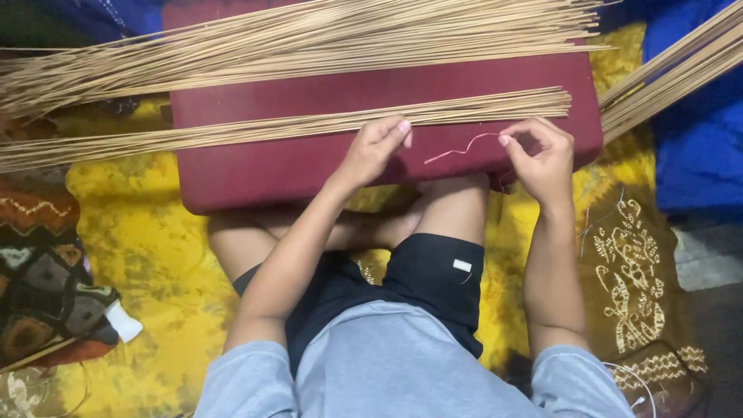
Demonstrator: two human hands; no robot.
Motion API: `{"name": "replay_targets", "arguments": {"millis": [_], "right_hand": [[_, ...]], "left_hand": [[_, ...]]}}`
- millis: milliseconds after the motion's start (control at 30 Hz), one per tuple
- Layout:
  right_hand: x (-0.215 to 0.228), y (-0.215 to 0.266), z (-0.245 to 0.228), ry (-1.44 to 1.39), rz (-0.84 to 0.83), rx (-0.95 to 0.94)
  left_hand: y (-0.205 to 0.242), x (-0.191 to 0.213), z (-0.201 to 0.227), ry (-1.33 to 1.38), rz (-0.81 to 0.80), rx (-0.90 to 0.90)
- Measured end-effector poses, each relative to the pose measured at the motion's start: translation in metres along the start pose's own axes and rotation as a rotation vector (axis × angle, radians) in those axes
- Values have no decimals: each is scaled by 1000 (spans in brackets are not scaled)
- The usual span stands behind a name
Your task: Gathering thin wooden sticks into bundles and securing them by tying string around them.
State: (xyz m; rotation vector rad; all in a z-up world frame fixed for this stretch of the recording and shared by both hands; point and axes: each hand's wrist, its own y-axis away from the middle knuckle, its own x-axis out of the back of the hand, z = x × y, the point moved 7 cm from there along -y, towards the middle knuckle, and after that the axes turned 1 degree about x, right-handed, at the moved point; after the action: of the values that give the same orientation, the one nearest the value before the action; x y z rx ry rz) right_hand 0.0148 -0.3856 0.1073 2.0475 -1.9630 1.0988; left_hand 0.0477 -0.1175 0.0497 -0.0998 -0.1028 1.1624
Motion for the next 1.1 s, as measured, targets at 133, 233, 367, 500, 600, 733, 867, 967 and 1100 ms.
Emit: {"name": "replay_targets", "arguments": {"millis": [133,233,367,500,600,733,867,967,1100], "right_hand": [[-12,-5,-6,2,-14,5],[-25,-11,-19,15,-26,45],[-35,-14,-34,-12,-65,76],[-31,-11,-41,-47,-92,61],[-31,-6,-47,-80,-126,61],[-40,0,-50,-118,-110,69],[-65,9,-71,-205,-139,76],[-83,19,-85,-256,-159,82],[-99,31,-91,-289,-186,100]], "left_hand": [[13,20,10,73,173,-48],[21,12,45,-279,302,-207],[19,-25,62,-525,48,-220],[28,-24,70,-262,-20,-195],[44,-4,48,-153,124,-134],[59,23,41,-134,333,-102],[76,28,64,66,587,-138],[82,16,62,255,669,-153],[85,4,66,410,715,-219]]}}
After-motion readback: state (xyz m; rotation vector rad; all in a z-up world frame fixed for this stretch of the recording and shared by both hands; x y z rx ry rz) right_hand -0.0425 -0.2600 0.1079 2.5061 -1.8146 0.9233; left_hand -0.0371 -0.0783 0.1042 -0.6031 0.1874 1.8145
